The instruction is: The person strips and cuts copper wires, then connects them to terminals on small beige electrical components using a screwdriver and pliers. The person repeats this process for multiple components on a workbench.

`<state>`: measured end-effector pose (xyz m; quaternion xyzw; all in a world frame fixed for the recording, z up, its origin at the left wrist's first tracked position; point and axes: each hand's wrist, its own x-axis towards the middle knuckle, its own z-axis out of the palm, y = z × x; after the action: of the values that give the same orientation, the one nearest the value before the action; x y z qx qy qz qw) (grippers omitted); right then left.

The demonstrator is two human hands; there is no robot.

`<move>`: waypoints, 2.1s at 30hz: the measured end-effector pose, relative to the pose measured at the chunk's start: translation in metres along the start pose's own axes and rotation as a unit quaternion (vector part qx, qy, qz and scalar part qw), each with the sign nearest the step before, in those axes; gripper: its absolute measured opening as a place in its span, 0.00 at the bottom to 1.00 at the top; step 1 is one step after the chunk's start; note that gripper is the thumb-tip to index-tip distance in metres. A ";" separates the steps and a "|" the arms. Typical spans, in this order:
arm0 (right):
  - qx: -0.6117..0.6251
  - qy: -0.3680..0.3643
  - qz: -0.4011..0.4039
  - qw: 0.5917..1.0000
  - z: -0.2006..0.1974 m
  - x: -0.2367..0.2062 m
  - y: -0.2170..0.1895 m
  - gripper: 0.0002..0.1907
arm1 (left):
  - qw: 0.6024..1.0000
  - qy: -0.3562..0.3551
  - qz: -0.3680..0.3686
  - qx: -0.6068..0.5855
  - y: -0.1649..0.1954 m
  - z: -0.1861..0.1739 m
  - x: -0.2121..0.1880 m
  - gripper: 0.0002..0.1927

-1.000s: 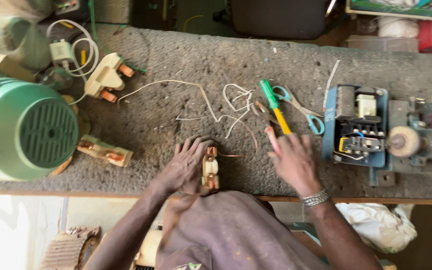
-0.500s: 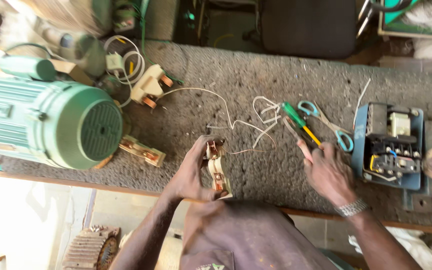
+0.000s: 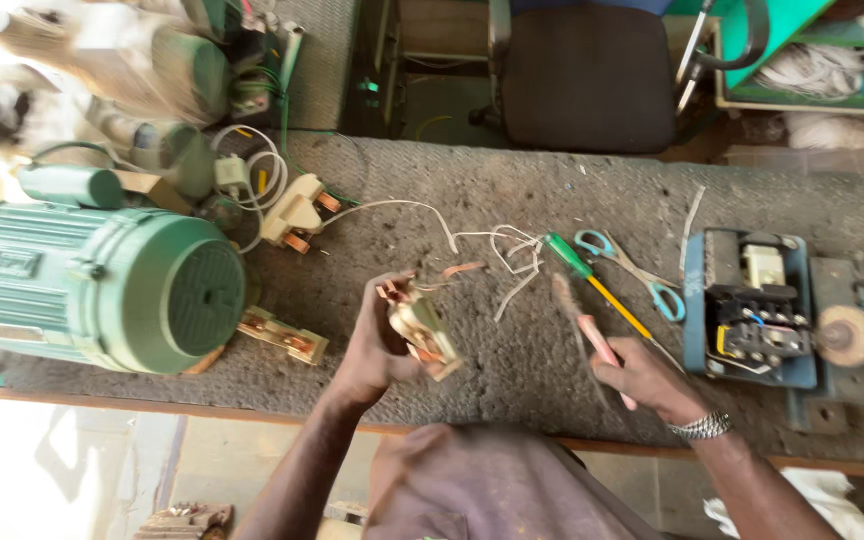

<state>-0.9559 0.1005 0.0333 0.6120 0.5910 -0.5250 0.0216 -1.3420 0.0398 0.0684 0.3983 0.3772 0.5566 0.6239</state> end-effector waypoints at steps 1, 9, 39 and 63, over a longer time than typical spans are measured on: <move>0.079 -0.013 0.001 0.997 -0.001 -0.003 0.002 0.19 | 0.998 0.014 -0.012 -0.056 -0.011 -0.001 -0.002 0.58; 0.403 -0.139 -0.145 0.893 0.011 -0.028 0.013 0.40 | 0.930 0.114 -0.161 -0.309 -0.048 0.013 -0.018 0.45; 0.300 -0.153 -0.369 0.866 0.104 0.019 -0.054 0.16 | 0.960 0.130 0.159 0.190 0.023 0.031 0.032 0.26; 0.092 0.185 -0.514 0.833 0.126 0.018 -0.091 0.10 | 0.946 0.167 0.120 0.250 -0.011 0.079 0.020 0.25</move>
<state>-1.1065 0.0593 0.0188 0.3053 0.7624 -0.3893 -0.4171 -1.2638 0.0528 0.0888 0.4852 0.5522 0.5739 0.3611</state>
